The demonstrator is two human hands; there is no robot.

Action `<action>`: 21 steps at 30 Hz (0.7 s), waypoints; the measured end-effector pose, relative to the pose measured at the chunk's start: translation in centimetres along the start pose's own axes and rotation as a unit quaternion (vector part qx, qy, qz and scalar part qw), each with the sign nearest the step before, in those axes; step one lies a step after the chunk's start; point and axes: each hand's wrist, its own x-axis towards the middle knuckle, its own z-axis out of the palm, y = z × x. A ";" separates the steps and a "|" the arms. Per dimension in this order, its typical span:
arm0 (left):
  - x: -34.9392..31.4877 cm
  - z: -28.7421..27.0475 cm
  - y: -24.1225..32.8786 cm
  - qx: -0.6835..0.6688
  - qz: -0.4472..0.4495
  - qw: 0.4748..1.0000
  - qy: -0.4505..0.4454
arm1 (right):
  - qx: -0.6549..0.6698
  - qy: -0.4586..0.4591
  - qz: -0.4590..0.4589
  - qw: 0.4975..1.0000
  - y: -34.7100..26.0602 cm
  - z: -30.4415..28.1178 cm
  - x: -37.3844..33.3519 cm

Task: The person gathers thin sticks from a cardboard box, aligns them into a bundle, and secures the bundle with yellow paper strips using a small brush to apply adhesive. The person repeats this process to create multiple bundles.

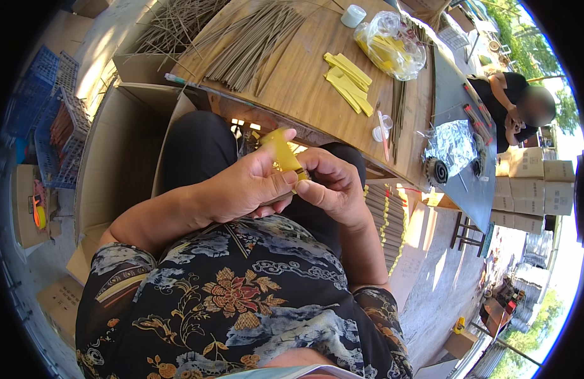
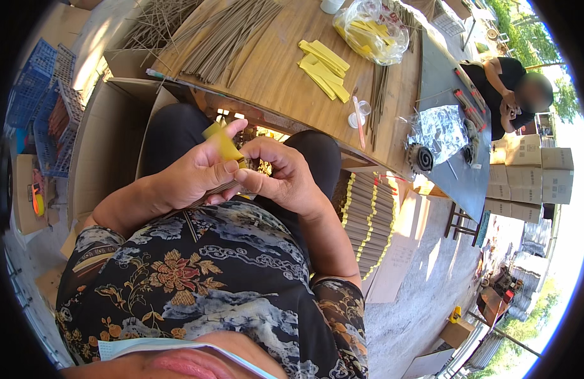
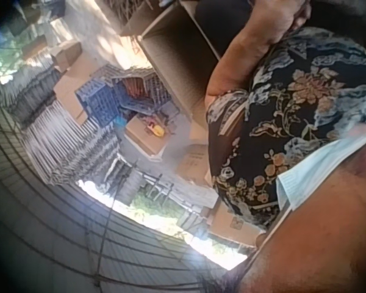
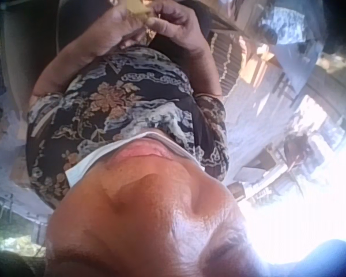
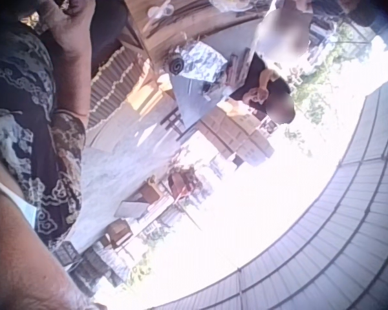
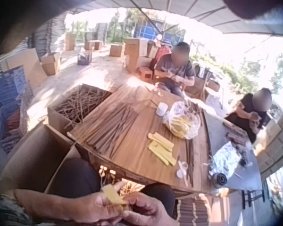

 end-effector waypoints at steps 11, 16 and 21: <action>0.5 0.0 -0.5 -0.035 0.004 0.998 -0.054 | -0.135 -0.031 -0.090 0.986 -0.9 -1.1 0.9; 0.6 -0.1 -0.6 -0.062 0.000 0.995 -0.075 | -0.156 -0.049 -0.095 0.982 -1.4 -1.5 1.1; 0.5 0.3 0.0 -0.087 -0.010 0.993 -0.085 | -0.176 -0.066 -0.107 0.976 -2.1 -1.5 1.2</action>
